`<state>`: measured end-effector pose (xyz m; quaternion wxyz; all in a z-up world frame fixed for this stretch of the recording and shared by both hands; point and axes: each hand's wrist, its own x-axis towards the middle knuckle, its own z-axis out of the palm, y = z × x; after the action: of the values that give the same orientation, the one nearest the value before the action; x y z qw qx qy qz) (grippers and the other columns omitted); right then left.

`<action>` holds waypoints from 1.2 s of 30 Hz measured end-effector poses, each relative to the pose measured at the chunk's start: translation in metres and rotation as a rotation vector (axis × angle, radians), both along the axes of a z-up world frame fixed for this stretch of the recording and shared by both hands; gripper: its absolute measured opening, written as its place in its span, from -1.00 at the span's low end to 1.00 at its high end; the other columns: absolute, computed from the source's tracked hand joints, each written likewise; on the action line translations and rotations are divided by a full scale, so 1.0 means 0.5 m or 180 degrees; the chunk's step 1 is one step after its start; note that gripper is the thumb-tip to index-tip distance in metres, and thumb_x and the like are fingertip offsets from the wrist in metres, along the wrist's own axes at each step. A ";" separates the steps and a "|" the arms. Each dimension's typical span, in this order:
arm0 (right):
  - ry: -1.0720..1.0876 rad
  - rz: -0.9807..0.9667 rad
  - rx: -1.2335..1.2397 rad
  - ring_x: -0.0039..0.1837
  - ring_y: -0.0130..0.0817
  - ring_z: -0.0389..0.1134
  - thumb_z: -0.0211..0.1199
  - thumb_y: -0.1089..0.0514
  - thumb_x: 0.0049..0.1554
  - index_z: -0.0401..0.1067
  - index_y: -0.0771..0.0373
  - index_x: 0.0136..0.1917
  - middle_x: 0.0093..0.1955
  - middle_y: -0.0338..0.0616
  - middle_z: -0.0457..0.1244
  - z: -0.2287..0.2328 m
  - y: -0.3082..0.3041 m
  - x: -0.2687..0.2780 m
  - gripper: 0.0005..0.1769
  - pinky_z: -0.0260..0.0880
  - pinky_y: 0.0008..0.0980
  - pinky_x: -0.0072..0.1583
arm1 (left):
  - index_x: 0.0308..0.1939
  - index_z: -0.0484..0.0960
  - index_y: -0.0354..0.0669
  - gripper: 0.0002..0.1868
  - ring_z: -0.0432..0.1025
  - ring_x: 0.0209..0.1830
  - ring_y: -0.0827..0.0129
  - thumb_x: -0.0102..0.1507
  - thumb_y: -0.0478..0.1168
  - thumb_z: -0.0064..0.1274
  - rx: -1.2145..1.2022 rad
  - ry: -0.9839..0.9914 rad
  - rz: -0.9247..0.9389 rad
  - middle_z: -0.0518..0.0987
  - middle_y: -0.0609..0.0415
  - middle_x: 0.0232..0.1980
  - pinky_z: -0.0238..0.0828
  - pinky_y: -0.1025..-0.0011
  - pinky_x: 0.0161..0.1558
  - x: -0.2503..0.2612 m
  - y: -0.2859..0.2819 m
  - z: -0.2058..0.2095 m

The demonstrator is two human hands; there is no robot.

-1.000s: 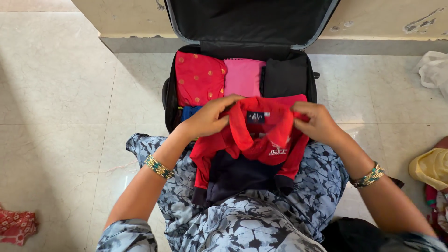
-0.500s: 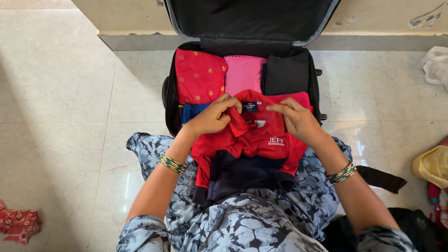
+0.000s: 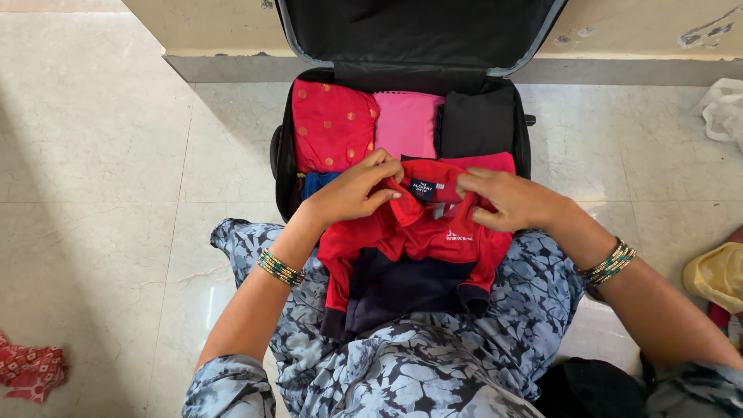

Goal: The person folds and organizes various clothing items including a red sweatshirt, pink pants, and a small pink dress into a suitcase by hand.

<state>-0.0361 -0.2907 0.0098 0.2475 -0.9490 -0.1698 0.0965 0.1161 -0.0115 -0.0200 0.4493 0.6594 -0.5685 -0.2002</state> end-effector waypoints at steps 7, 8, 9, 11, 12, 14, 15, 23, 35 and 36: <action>-0.0030 -0.0381 0.0084 -0.12 -0.08 0.40 0.37 0.18 -0.02 0.25 0.24 -0.05 -0.10 -0.07 0.25 0.015 0.009 0.008 -0.64 0.42 -0.20 -0.13 | -0.12 0.37 -0.23 -0.60 0.39 -0.21 0.08 0.19 -0.18 0.28 0.0136 -0.0158 0.0386 0.45 -0.02 -0.17 0.35 0.26 -0.17 -0.010 0.000 0.040; -0.0100 -0.0367 0.0029 -0.11 -0.08 0.39 0.39 0.19 -0.01 0.24 0.24 -0.06 -0.13 -0.06 0.24 0.014 0.012 0.008 -0.64 0.41 -0.18 -0.11 | -0.12 0.37 -0.23 -0.60 0.39 -0.21 0.08 0.19 -0.18 0.28 0.0135 -0.0167 0.0390 0.45 -0.02 -0.17 0.35 0.26 -0.17 -0.011 -0.002 0.044; -0.0109 -0.0363 0.0029 -0.11 -0.08 0.39 0.39 0.19 -0.01 0.24 0.24 -0.06 -0.13 -0.06 0.24 0.011 0.016 0.007 -0.64 0.41 -0.18 -0.11 | -0.10 0.37 -0.22 -0.55 0.42 -0.18 0.06 0.14 -0.14 0.32 -0.0043 -0.0346 0.0424 0.46 -0.02 -0.15 0.37 0.24 -0.20 -0.013 -0.004 0.047; -0.0158 -0.0548 -0.0660 -0.06 -0.01 0.39 0.40 0.19 -0.02 0.28 0.20 0.03 -0.10 -0.03 0.24 0.004 0.033 0.007 -0.60 0.40 -0.12 -0.05 | -0.09 0.38 -0.21 -0.49 0.45 -0.15 0.04 0.10 -0.10 0.36 -0.0219 -0.0527 0.0451 0.48 -0.02 -0.13 0.39 0.22 -0.23 -0.020 -0.012 0.046; -0.0158 -0.0553 -0.0655 -0.06 -0.01 0.39 0.40 0.19 -0.02 0.28 0.20 0.03 -0.10 -0.03 0.24 0.004 0.038 0.005 -0.60 0.40 -0.12 -0.05 | -0.09 0.37 -0.20 -0.46 0.46 -0.15 0.02 0.07 -0.08 0.38 0.0012 -0.0568 0.0562 0.49 -0.02 -0.12 0.38 0.19 -0.24 -0.025 -0.017 0.043; -0.0031 -0.0346 -0.0360 0.03 0.00 0.39 0.33 0.26 -0.04 0.29 0.21 0.13 -0.05 -0.01 0.25 0.009 0.044 0.001 -0.54 0.41 -0.12 0.00 | -0.09 0.37 -0.19 -0.42 0.47 -0.15 0.01 0.03 -0.06 0.40 0.0248 -0.0612 0.0666 0.50 -0.03 -0.12 0.37 0.16 -0.26 -0.026 -0.021 0.038; -0.0031 -0.0352 -0.0354 0.03 0.00 0.39 0.33 0.26 -0.04 0.29 0.21 0.13 -0.05 -0.01 0.25 0.014 0.042 0.003 -0.54 0.41 -0.12 0.00 | -0.07 0.36 -0.19 -0.44 0.47 -0.14 0.01 0.06 -0.09 0.39 0.0207 -0.0621 0.0658 0.51 -0.02 -0.11 0.38 0.16 -0.23 -0.025 -0.021 0.035; 0.0243 -0.0147 0.0118 -0.03 -0.11 0.43 0.32 0.11 0.12 0.46 0.10 0.09 -0.03 -0.12 0.31 0.033 0.023 -0.016 -0.74 0.44 -0.23 -0.04 | -0.05 0.37 -0.18 -0.55 0.48 -0.15 0.03 0.12 -0.23 0.31 0.0234 -0.0284 0.0474 0.52 0.01 -0.07 0.41 0.22 -0.26 -0.019 -0.009 0.035; -0.1697 -0.1490 0.0770 -0.04 -0.10 0.42 0.41 0.27 0.12 0.35 0.30 0.03 -0.04 -0.05 0.31 0.002 0.141 -0.017 -0.71 0.43 -0.28 -0.04 | 0.38 0.26 -0.22 -0.34 0.49 0.06 -0.12 0.22 -0.36 0.13 -0.0698 -0.0451 0.1469 0.54 -0.21 0.17 0.48 0.16 -0.03 -0.114 -0.060 0.037; -0.1687 -0.1486 0.0776 -0.04 -0.10 0.42 0.41 0.27 0.12 0.35 0.30 0.03 -0.04 -0.05 0.31 0.003 0.162 -0.023 -0.71 0.43 -0.28 -0.04 | 0.45 0.19 -0.22 -0.28 0.50 0.07 -0.14 0.24 -0.35 0.14 -0.0713 -0.0296 0.1700 0.55 -0.23 0.12 0.47 0.14 0.02 -0.145 -0.074 0.044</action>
<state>-0.0477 -0.2096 0.0114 0.3215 -0.9178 -0.0172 -0.2324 0.0435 -0.0484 0.0023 0.5296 0.7405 -0.4133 0.0196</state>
